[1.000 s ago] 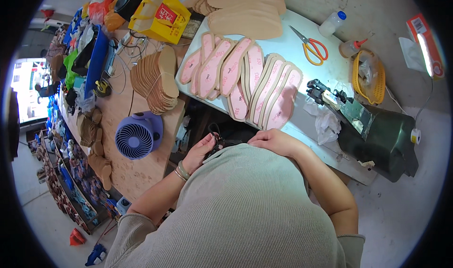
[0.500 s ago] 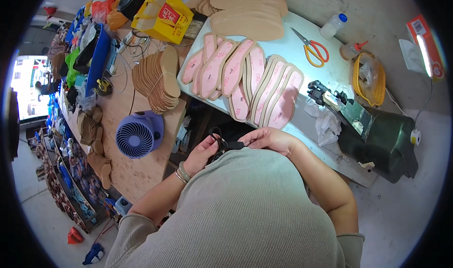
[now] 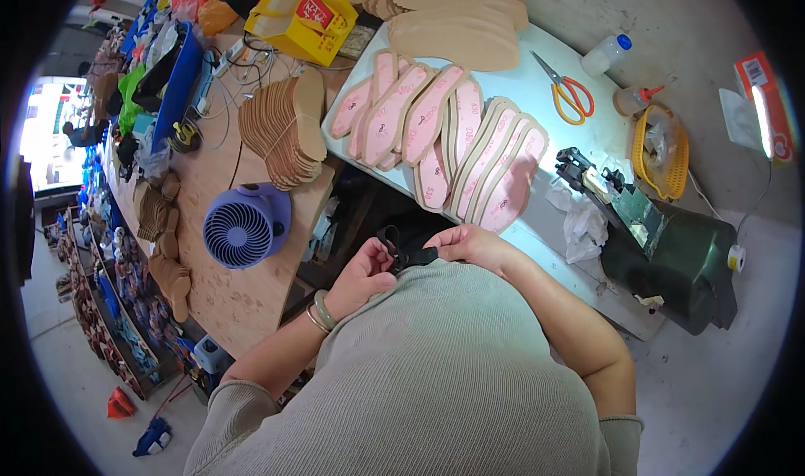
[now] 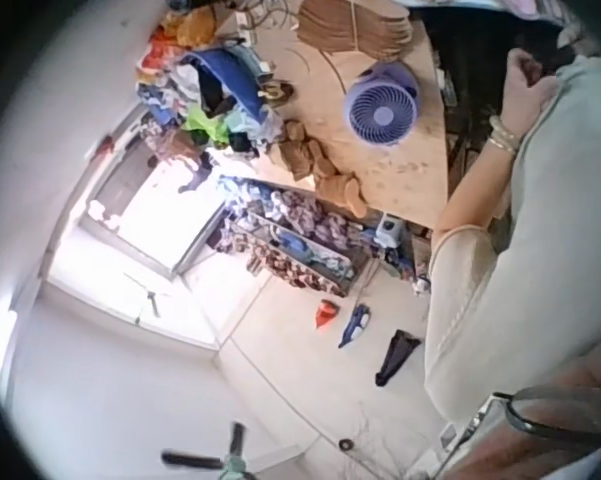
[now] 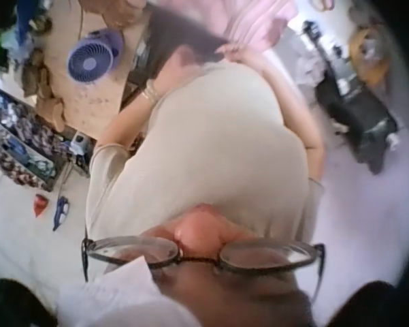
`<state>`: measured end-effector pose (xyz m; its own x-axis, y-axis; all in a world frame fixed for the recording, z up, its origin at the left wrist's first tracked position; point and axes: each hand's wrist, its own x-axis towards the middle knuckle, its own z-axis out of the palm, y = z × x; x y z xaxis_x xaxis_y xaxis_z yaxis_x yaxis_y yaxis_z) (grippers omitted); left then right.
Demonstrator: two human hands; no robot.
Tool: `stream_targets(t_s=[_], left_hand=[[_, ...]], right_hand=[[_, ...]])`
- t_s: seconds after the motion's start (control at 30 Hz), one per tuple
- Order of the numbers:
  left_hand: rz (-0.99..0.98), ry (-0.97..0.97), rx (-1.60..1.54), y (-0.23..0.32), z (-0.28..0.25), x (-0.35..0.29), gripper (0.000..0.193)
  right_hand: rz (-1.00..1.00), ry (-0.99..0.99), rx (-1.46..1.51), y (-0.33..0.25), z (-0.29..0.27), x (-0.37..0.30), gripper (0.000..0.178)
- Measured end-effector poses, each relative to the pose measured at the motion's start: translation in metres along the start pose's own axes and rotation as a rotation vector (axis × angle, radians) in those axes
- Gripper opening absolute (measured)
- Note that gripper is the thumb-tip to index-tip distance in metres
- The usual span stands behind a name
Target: Inspecting and stacking shoe insoles at a workbench, followed by cutting shoe straps using scissors.
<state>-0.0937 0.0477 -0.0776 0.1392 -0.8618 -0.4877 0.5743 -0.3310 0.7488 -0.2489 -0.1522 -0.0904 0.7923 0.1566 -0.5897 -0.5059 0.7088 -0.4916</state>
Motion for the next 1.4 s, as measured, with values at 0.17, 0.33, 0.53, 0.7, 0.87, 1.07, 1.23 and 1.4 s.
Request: stream_targets(t_s=[0.17, 0.33, 0.53, 0.7, 0.87, 1.07, 1.23, 1.4], left_hand=[[-0.140, 0.180, 0.391, 0.028, 0.023, -0.006, 0.032], [-0.142, 0.270, 0.373, 0.023, 0.026, -0.013, 0.029], [-0.108, 0.278, 0.286, 0.018, 0.028, -0.014, 0.039], [-0.079, 0.276, 0.252, 0.012, 0.028, -0.014, 0.039], [-0.056, 0.242, 0.331, 0.012, 0.029, -0.014, 0.039], [-0.060, 0.225, 0.446, 0.015, 0.030, -0.016, 0.040], [-0.006, 0.201, 0.266, 0.019, 0.035, -0.016, 0.040], [-0.015, 0.170, 0.105, 0.020, 0.033, -0.017, 0.036]], right_hand=[[-0.068, -0.029, 0.016, 0.010, -0.006, 0.004, 0.019], [-0.059, -0.041, 0.039, 0.012, -0.005, 0.006, 0.022], [0.003, -0.016, -0.149, 0.011, 0.001, 0.012, 0.023], [0.081, -0.029, -0.183, 0.004, 0.009, 0.011, 0.023], [0.044, -0.010, -0.166, 0.006, 0.008, 0.012, 0.022], [0.063, 0.001, -0.174, 0.000, 0.012, 0.013, 0.018], [0.053, 0.038, -0.249, 0.002, 0.010, 0.018, 0.017], [0.009, 0.050, -0.239, 0.004, 0.008, 0.023, 0.016]])
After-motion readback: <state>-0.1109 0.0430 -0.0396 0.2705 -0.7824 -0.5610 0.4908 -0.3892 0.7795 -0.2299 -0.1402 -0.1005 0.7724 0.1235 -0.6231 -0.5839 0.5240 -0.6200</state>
